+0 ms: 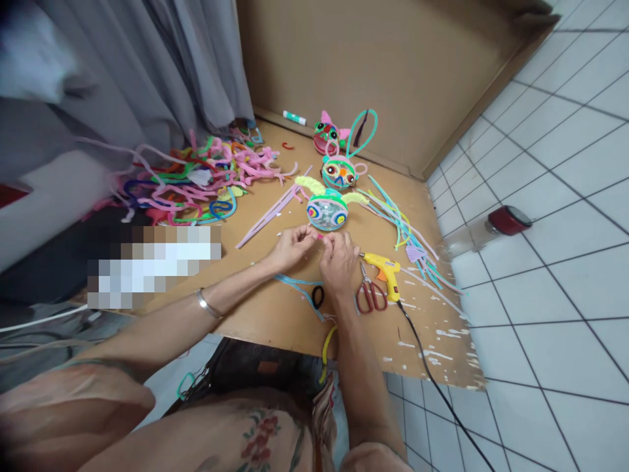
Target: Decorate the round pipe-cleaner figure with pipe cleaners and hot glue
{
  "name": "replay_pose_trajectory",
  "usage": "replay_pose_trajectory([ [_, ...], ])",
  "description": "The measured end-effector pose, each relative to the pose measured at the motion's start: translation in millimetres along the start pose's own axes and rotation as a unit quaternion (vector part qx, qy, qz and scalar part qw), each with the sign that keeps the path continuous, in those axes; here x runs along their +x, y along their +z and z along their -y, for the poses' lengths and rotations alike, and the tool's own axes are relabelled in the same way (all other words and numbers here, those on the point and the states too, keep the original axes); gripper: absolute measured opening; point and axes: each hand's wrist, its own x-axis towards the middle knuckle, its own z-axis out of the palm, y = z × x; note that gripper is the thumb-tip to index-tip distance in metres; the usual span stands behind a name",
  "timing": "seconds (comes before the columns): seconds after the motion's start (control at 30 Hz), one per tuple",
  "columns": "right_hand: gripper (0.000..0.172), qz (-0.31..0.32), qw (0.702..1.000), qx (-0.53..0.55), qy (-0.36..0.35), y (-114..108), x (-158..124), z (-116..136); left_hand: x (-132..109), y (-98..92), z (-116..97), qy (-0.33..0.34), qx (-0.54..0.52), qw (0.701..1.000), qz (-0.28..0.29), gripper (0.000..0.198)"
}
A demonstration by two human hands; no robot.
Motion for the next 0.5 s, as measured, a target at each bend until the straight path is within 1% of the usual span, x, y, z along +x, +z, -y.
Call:
replay_pose_trajectory([
  [0.1,0.021,-0.003,1.000,0.009,0.007,6,-3,6,-1,5.3,1,-0.021,-0.057,0.997,-0.038,0.022],
  [0.17,0.020,-0.010,1.000,0.017,0.018,9,-3,8,-1,7.6,2,-0.037,-0.100,0.993,-0.048,0.022],
  [0.23,0.020,-0.014,0.999,0.026,0.028,9,-2,6,0,6.7,2,-0.063,-0.140,0.988,-0.027,0.023],
  [0.3,0.020,0.002,0.999,0.038,0.029,5,0,-1,2,1.9,0,-0.092,-0.160,0.983,0.006,0.022],
  [0.37,0.020,0.041,0.998,0.054,0.019,0,3,-9,3,-6.1,-3,-0.096,-0.143,0.985,0.026,0.024],
  [0.43,0.020,0.086,0.994,0.068,0.004,-6,6,-16,4,-15.2,-7,-0.071,-0.096,0.992,0.039,0.028],
  [0.5,0.019,0.119,0.990,0.074,-0.012,-11,7,-20,4,-23.0,-10,-0.046,-0.044,0.996,0.068,0.032],
])
